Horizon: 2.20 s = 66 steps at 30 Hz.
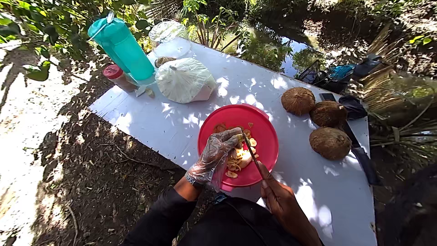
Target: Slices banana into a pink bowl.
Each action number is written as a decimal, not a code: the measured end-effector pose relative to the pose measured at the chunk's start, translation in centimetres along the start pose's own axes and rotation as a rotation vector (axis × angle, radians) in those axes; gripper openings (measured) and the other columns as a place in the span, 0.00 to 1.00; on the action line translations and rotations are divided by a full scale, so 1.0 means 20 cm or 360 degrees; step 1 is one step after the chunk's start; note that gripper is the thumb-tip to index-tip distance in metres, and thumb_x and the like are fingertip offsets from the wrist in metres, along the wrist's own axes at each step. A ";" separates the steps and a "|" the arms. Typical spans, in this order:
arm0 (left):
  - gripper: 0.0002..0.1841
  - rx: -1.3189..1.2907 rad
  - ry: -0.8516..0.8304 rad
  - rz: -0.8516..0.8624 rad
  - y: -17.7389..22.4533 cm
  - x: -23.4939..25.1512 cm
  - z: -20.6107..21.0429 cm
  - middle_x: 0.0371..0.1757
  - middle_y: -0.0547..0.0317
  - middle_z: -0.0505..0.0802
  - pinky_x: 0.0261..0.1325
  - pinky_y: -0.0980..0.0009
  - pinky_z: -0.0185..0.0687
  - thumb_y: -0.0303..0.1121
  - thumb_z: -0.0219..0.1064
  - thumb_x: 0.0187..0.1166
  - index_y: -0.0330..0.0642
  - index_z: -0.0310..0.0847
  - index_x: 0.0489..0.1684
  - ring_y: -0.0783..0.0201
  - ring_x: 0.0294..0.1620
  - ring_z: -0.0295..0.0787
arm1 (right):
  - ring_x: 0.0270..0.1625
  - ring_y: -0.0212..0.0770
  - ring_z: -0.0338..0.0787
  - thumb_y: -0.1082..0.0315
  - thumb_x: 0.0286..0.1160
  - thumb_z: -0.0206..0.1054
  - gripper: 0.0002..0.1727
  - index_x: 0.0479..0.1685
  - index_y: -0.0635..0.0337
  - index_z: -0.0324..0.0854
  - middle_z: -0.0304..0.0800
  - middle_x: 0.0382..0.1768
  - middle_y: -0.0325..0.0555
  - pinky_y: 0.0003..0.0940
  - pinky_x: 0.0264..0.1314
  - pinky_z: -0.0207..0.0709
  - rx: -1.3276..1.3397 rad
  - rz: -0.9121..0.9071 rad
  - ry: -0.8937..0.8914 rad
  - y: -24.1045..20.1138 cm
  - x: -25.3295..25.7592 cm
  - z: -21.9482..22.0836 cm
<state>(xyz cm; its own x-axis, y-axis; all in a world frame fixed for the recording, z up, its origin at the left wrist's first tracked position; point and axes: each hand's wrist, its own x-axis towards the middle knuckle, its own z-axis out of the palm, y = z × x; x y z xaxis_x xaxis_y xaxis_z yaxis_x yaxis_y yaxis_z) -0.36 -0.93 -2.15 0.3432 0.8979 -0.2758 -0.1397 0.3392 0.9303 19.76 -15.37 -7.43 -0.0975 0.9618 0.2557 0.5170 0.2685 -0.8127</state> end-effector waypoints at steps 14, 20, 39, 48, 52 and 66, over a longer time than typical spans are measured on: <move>0.16 -0.0016 0.0169 0.0101 -0.01 -0.02 0.08 0.46 0.49 0.95 0.40 0.74 0.89 0.24 0.65 0.83 0.32 0.85 0.66 0.65 0.36 0.91 | 0.19 0.25 0.75 0.65 0.92 0.47 0.27 0.87 0.59 0.69 0.82 0.24 0.36 0.20 0.24 0.76 0.0012 -0.0006 -0.0011 0.02 0.01 0.01; 0.16 -0.0201 0.0142 0.0002 0.01 -0.05 0.09 0.43 0.48 0.94 0.36 0.75 0.86 0.21 0.62 0.84 0.27 0.82 0.66 0.66 0.32 0.89 | 0.20 0.26 0.77 0.67 0.90 0.48 0.27 0.86 0.60 0.70 0.82 0.23 0.37 0.21 0.26 0.77 -0.0066 -0.0005 -0.0006 0.01 0.02 0.01; 0.16 -0.0010 0.0142 0.0131 0.01 -0.04 0.06 0.47 0.48 0.95 0.38 0.74 0.90 0.21 0.62 0.84 0.29 0.83 0.67 0.65 0.35 0.92 | 0.19 0.25 0.74 0.64 0.94 0.46 0.27 0.89 0.57 0.67 0.81 0.24 0.36 0.20 0.22 0.75 0.0067 -0.0032 -0.0049 -0.03 0.00 0.00; 0.16 -0.0149 0.0133 0.0129 -0.01 -0.05 0.05 0.43 0.47 0.95 0.36 0.74 0.87 0.22 0.61 0.84 0.27 0.82 0.66 0.66 0.32 0.90 | 0.19 0.26 0.75 0.64 0.92 0.46 0.27 0.88 0.56 0.69 0.81 0.23 0.35 0.21 0.24 0.75 -0.0076 -0.0011 -0.0026 -0.02 0.01 0.02; 0.15 -0.0212 0.0088 0.0146 0.00 -0.06 0.06 0.40 0.50 0.94 0.36 0.74 0.87 0.21 0.59 0.84 0.26 0.81 0.65 0.66 0.31 0.89 | 0.19 0.26 0.75 0.64 0.92 0.46 0.28 0.88 0.56 0.69 0.81 0.22 0.36 0.22 0.23 0.75 -0.0096 0.0017 -0.0055 -0.02 0.01 0.02; 0.17 -0.0103 0.0108 0.0147 0.00 -0.05 0.05 0.49 0.46 0.95 0.40 0.72 0.89 0.21 0.59 0.85 0.29 0.81 0.69 0.64 0.37 0.93 | 0.18 0.25 0.74 0.64 0.94 0.45 0.27 0.89 0.56 0.67 0.81 0.25 0.36 0.20 0.21 0.74 0.0103 -0.0027 -0.0056 -0.04 -0.01 0.00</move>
<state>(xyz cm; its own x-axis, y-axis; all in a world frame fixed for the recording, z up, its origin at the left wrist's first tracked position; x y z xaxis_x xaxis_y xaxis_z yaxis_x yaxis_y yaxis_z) 0.18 -2.11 -1.65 0.2631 0.9422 -0.2075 -0.2280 0.2697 0.9356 19.36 -15.70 -6.90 -0.1365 0.9580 0.2521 0.4590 0.2867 -0.8409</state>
